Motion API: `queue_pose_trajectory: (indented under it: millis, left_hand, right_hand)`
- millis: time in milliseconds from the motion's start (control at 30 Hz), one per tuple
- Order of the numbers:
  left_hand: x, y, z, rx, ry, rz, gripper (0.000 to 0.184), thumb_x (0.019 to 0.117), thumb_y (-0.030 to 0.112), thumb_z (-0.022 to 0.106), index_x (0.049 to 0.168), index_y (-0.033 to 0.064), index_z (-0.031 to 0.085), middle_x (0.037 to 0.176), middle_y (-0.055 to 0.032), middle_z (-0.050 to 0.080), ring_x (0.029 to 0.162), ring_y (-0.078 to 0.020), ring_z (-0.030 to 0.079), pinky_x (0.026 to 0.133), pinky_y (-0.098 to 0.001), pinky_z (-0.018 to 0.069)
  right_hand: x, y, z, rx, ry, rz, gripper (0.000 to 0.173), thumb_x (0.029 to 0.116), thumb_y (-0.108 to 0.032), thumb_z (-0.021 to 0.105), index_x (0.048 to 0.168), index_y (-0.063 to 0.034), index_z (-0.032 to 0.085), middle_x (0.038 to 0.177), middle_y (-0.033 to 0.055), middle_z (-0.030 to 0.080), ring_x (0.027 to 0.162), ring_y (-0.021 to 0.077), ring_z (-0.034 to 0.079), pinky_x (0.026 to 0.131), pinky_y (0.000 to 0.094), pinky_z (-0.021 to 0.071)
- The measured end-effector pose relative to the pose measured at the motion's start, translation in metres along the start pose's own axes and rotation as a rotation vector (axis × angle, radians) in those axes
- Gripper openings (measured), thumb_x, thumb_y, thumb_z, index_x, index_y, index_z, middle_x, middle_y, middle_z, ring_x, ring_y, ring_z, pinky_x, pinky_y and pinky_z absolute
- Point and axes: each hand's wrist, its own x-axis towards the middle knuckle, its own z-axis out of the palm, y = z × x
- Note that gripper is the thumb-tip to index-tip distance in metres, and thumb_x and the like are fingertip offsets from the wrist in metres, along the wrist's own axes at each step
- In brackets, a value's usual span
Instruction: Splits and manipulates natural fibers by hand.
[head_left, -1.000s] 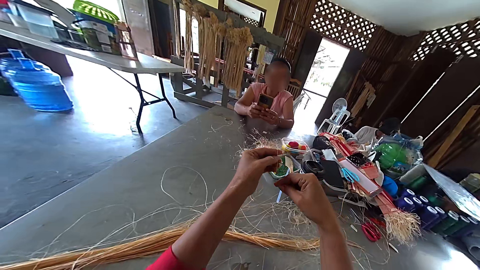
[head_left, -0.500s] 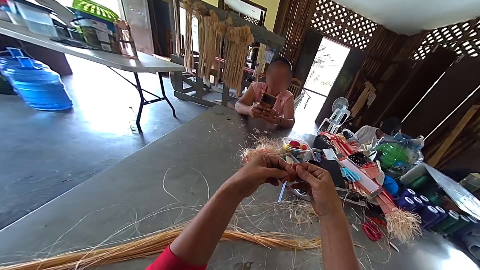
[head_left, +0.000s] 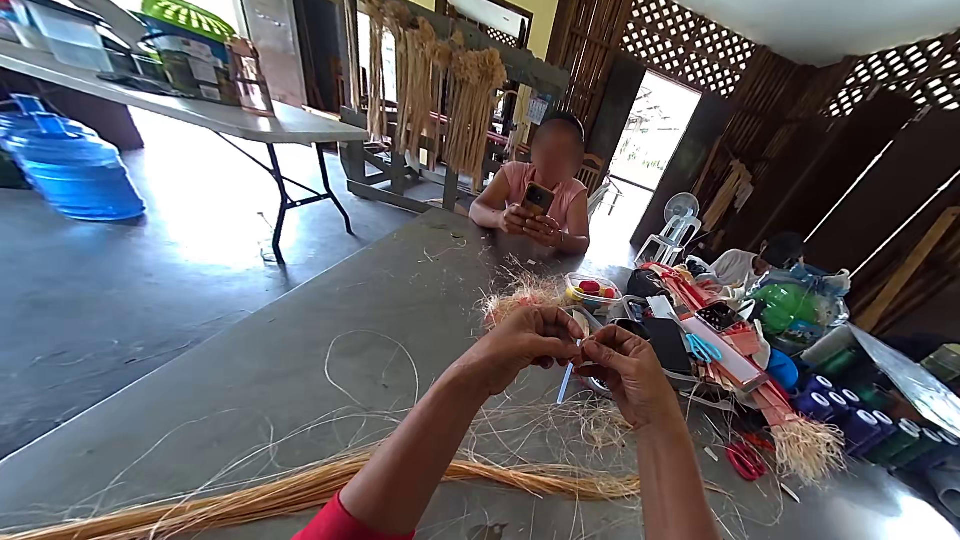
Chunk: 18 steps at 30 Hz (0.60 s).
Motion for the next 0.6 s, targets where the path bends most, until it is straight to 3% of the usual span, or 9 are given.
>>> queue_pose_trajectory:
  millis: [200,367,600]
  left_hand:
    - [-0.001,0.001,0.005,0.041,0.081,0.002,0.013,0.0905,-0.008,0.066,0.093,0.0044,0.068,0.078,0.0010,0.071,0.070,-0.0046,0.067,0.067,-0.0182,0.0548]
    - [-0.002,0.003,0.012,0.127,0.114,-0.022,0.008,0.0933,-0.002,0.068,0.089,0.0035,0.072,0.075,0.0025,0.070,0.065,-0.0018,0.064,0.063,-0.0159,0.0526]
    - [-0.002,0.006,0.018,0.190,0.158,0.014,0.012,0.0949,-0.002,0.067,0.086,0.0041,0.072,0.075,0.0038,0.072,0.070,-0.0019,0.067,0.067,-0.0171,0.0552]
  right_hand:
    - [0.003,0.004,-0.001,-0.006,0.050,-0.072,0.017,0.0965,0.010,0.056,0.086,0.0011,0.065,0.077,0.0065,0.070,0.069,0.0113,0.069,0.067,0.0253,0.0601]
    - [0.003,0.007,0.000,-0.187,0.109,-0.221,0.014,0.0915,0.010,0.063,0.083,-0.0002,0.067,0.071,0.0009,0.067,0.062,0.0035,0.061,0.062,0.0175,0.0535]
    - [0.000,0.003,0.001,-0.210,0.119,-0.252,0.014,0.0902,0.010,0.063,0.081,-0.0005,0.066,0.070,0.0004,0.065,0.062,0.0037,0.061,0.062,0.0180,0.0543]
